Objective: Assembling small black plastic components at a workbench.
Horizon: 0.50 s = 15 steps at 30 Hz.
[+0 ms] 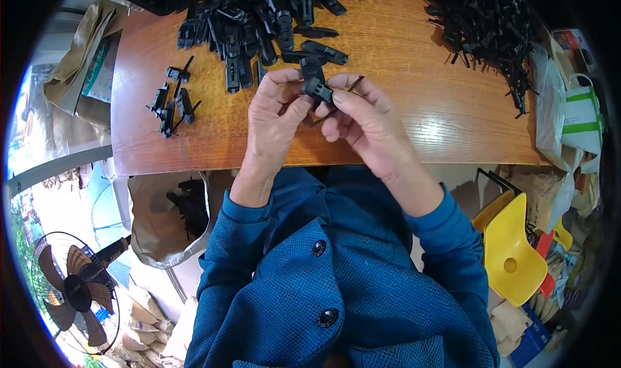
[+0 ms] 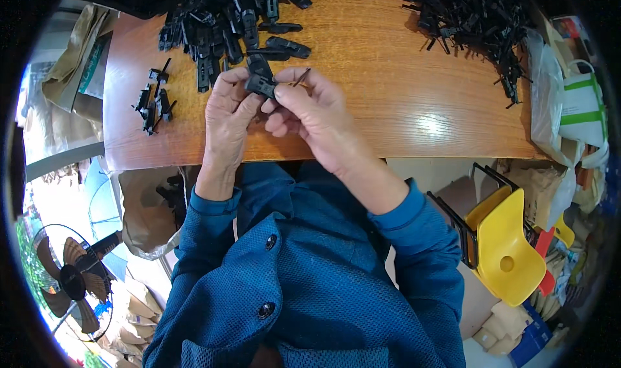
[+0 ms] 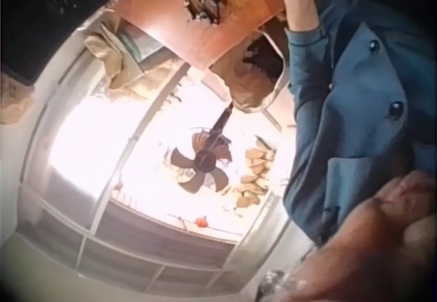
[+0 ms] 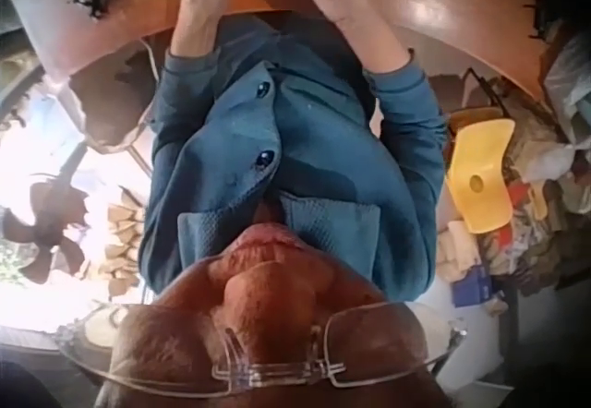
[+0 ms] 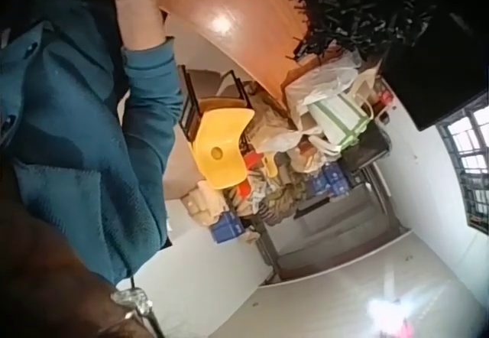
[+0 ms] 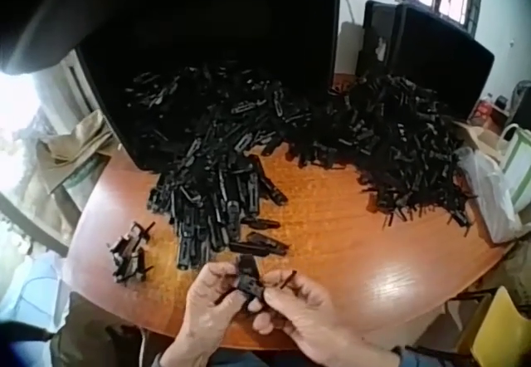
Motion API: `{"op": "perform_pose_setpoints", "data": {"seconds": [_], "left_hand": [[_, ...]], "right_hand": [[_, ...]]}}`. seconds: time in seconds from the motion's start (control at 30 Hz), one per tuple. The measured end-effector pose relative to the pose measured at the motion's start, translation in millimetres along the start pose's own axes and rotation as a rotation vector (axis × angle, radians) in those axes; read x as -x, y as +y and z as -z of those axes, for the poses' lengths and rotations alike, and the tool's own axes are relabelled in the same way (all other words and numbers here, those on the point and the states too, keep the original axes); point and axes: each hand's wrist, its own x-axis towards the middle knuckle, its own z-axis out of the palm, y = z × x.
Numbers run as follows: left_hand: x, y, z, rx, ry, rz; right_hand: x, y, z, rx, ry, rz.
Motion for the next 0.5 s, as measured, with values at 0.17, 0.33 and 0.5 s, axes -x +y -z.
{"op": "perform_pose_setpoints", "data": {"seconds": [0.17, 0.33, 0.5], "left_hand": [[13, 5, 6, -0.265, 0.172, -0.126], [17, -1, 9, -0.205, 0.165, -0.184], [13, -5, 17, -0.244, 0.093, -0.196]], "right_hand": [[1, 35, -22, 0.061, 0.035, 0.096], [1, 39, -26, -0.047, 0.043, 0.11], [-2, 42, -20, 0.037, 0.067, 0.144]]}}
